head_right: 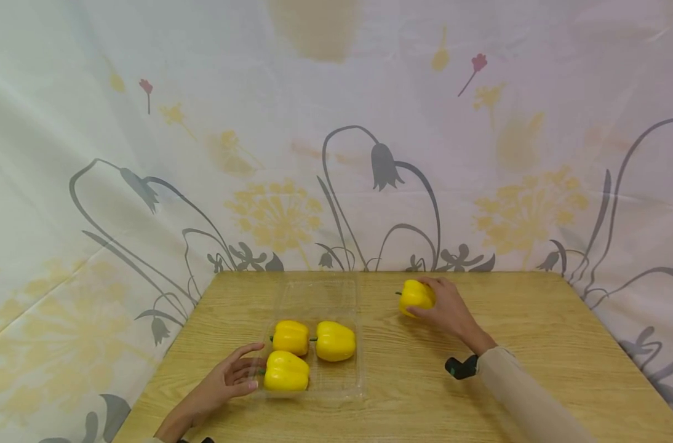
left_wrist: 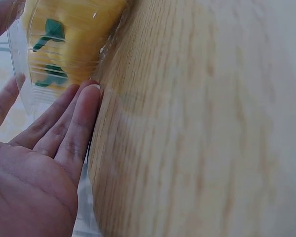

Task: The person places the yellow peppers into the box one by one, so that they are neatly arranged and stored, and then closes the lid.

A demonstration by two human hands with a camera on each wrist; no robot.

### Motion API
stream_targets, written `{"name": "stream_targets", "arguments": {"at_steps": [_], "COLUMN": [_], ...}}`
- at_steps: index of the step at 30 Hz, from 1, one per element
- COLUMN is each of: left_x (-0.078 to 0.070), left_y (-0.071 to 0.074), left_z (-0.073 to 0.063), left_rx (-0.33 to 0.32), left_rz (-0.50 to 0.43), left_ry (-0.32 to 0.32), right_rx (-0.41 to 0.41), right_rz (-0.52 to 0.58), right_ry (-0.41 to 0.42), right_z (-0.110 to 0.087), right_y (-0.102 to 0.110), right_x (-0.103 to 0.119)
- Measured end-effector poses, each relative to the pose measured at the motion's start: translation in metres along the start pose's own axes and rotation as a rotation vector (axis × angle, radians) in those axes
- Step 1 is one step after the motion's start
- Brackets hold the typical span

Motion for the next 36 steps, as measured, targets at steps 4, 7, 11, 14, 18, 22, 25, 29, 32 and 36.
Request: {"name": "stream_targets", "arguments": {"at_steps": [4,7,11,14,18,22,25,29,32,36], "left_x": [-0.002,-0.004,-0.006,-0.006,-0.005,-0.005,-0.005,-0.005,-0.006,-0.006], "left_y": [-0.001,-0.001,-0.002,-0.002,-0.002,-0.001,-0.001,-0.002,-0.002,-0.002], "left_z": [0.0,-0.001,-0.001,-0.001,0.0,-0.001,-0.001,-0.001,-0.001,-0.001], "left_rx": [0.002,0.004,0.009,0.009,0.008,0.004,0.001,-0.001,0.0,0.001], "left_rz": [0.005,0.01,0.012,0.01,0.01,0.014,0.016,0.017,0.017,0.016], "left_ry": [-0.004,-0.009,-0.018,-0.02,-0.021,-0.018,-0.016,-0.014,-0.016,-0.019], "right_rx": [-0.007,-0.009,-0.017,-0.023,-0.024,-0.025,-0.03,-0.031,-0.026,-0.026], "right_rz": [0.005,0.013,0.021,0.026,0.038,0.041,0.04,0.042,0.049,0.06], "right_ry": [0.013,0.018,0.019,0.025,0.037,0.05,0.068,0.088,0.097,0.112], "right_z": [0.0,0.0,-0.001,-0.002,-0.002,-0.003,-0.004,-0.004,-0.005,-0.007], "right_y": [0.001,0.001,0.002,0.003,0.002,0.001,0.001,0.001,0.0,0.001], "right_x": [0.008,0.013,0.02,0.026,0.033,0.041,0.048,0.059,0.066,0.074]}}
Point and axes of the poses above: each hand's wrist, its own z-axis towards the middle knuckle, its own y-axis out of the back of the hand, x = y × z, the point moved 10 cm from there along z, towards the middle knuckle
